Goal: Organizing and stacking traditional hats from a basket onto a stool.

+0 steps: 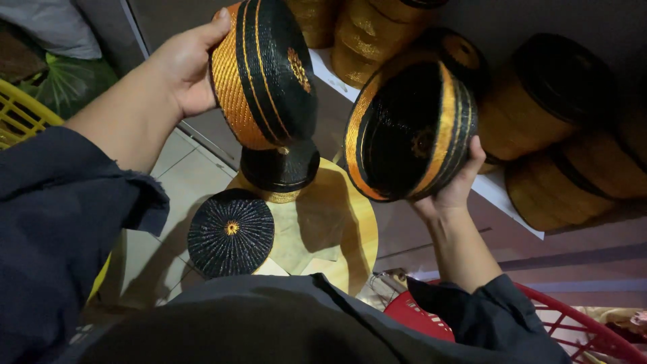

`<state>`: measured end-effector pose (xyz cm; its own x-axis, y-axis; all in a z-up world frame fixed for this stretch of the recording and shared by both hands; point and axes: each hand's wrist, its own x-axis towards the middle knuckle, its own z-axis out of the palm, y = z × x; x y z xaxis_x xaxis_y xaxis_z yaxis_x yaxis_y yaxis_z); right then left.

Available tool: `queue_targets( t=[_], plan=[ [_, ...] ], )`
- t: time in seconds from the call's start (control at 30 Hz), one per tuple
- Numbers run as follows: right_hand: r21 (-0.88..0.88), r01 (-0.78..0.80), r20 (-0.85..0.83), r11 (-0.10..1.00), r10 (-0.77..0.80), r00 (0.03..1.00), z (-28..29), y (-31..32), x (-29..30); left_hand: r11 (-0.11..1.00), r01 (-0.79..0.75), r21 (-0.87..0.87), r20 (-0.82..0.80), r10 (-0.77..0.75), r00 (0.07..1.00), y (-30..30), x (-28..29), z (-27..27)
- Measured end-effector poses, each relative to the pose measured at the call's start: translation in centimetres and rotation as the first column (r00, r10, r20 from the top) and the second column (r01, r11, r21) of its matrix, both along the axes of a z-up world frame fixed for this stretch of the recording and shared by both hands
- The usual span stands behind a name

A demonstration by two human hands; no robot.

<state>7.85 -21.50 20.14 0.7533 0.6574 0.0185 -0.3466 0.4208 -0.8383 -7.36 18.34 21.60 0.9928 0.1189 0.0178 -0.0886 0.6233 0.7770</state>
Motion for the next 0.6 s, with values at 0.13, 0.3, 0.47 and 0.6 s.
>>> queue_targets(
  t=[0.13, 0.3, 0.47, 0.6],
  plan=[
    [-0.122, -0.008, 0.122, 0.992, 0.023, 0.992, 1.3, 0.5, -0.7, 0.999, 0.028, 0.045, 0.035, -0.029, 0.999, -1.0, -0.7, 1.9],
    [-0.303, 0.299, 0.744, 0.905, 0.029, 0.668, 0.2, 0.6, 1.4, 0.996, 0.075, 0.055, 0.037, -0.077, 0.996, -2.6, -1.3, 3.8],
    [-0.241, 0.401, 0.925, 0.884, 0.084, 0.371, 1.5, 1.1, 0.2, 0.991, -0.100, 0.093, -0.061, 0.106, 0.992, -2.7, 1.0, 1.4],
    [-0.190, 0.522, 0.980, 0.831, 0.131, 0.148, 1.9, 1.4, 0.0, 0.996, -0.081, 0.041, -0.042, 0.083, 0.996, -3.4, 1.7, 1.1]
  ],
)
